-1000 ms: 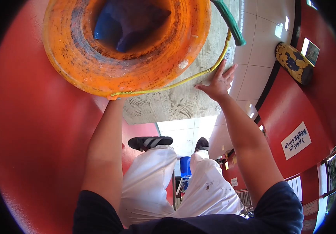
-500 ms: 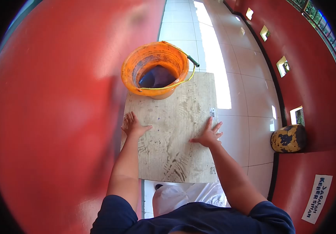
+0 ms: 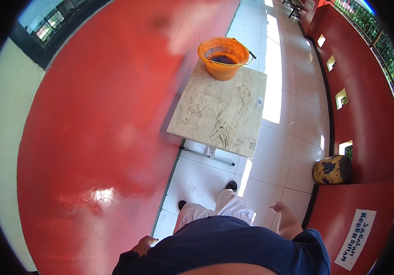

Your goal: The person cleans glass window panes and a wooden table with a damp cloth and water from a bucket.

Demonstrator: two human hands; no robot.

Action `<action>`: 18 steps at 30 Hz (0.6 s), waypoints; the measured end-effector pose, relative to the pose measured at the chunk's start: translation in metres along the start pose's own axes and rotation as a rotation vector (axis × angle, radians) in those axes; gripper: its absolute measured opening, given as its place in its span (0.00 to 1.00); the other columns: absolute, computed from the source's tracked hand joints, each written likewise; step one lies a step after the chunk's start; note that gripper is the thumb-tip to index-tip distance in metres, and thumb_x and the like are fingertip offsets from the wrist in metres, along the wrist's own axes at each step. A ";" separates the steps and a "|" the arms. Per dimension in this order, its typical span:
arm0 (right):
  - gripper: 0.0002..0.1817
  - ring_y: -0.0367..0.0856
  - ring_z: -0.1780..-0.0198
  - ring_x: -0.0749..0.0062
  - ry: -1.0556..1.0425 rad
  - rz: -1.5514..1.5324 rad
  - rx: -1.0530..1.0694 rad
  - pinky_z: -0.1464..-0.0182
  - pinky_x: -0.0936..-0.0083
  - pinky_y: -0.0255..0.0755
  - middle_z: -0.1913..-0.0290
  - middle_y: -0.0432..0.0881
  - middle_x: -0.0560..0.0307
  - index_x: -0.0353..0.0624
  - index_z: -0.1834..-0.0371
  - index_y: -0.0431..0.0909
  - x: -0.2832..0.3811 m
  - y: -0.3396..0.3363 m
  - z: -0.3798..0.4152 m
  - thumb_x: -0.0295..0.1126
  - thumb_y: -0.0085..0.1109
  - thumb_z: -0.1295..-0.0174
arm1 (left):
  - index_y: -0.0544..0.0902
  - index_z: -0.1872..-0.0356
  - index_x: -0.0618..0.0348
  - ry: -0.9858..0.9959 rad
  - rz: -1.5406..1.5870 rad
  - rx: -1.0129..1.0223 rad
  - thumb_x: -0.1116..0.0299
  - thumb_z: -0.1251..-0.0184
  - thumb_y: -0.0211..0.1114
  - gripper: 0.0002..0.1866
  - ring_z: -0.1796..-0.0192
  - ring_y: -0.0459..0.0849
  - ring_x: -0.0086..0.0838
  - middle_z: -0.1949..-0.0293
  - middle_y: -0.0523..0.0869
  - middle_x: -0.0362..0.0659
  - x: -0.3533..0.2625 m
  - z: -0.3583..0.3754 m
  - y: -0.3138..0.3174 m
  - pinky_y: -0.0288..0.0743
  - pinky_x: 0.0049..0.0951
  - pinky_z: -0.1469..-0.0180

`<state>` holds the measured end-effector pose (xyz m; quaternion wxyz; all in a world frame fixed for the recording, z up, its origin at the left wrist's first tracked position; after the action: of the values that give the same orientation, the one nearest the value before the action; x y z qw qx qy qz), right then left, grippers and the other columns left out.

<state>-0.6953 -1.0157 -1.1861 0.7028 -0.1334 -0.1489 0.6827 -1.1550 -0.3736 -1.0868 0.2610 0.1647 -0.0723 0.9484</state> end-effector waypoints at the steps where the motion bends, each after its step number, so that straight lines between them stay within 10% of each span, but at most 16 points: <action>1: 0.32 0.67 0.26 0.56 0.105 0.204 0.173 0.26 0.62 0.62 0.27 0.71 0.47 0.45 0.31 0.75 -0.037 0.038 0.031 0.52 0.60 0.33 | 0.70 0.28 0.58 0.011 0.002 0.024 0.41 0.39 0.70 0.44 0.28 0.72 0.43 0.29 0.74 0.53 0.025 -0.009 0.018 0.68 0.40 0.29; 7: 0.32 0.71 0.29 0.54 0.412 -0.502 0.105 0.29 0.62 0.65 0.30 0.74 0.45 0.42 0.32 0.75 -0.081 0.208 0.220 0.48 0.63 0.35 | 0.71 0.29 0.59 0.481 -0.041 -0.182 0.39 0.37 0.67 0.43 0.31 0.77 0.44 0.33 0.79 0.53 -0.002 -0.087 0.025 0.69 0.41 0.30; 12: 0.32 0.74 0.31 0.53 0.299 -0.590 -0.004 0.31 0.63 0.68 0.33 0.77 0.44 0.39 0.33 0.75 -0.067 0.253 0.252 0.45 0.65 0.37 | 0.74 0.32 0.58 0.964 0.552 -0.546 0.54 0.34 0.69 0.33 0.36 0.81 0.44 0.38 0.81 0.59 -0.113 -0.140 -0.063 0.73 0.41 0.34; 18: 0.28 0.78 0.34 0.51 0.089 -0.396 -0.466 0.34 0.62 0.71 0.36 0.79 0.41 0.39 0.37 0.77 -0.113 0.167 0.157 0.42 0.68 0.38 | 0.71 0.30 0.59 1.116 0.798 -0.483 0.57 0.29 0.66 0.31 0.33 0.78 0.41 0.34 0.78 0.56 -0.175 0.052 -0.081 0.69 0.34 0.32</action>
<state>-0.9127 -1.1260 -1.1095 0.7785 -0.2891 -0.2938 0.4732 -0.9574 -0.3987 -1.0955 -0.0778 -0.4447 -0.1906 0.8717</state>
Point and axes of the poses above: each hand's wrist, its own z-axis away from the middle knuckle, its own y-axis out of the palm, x = y × z, the point moved 2 cm from there along -z, towards the middle knuckle
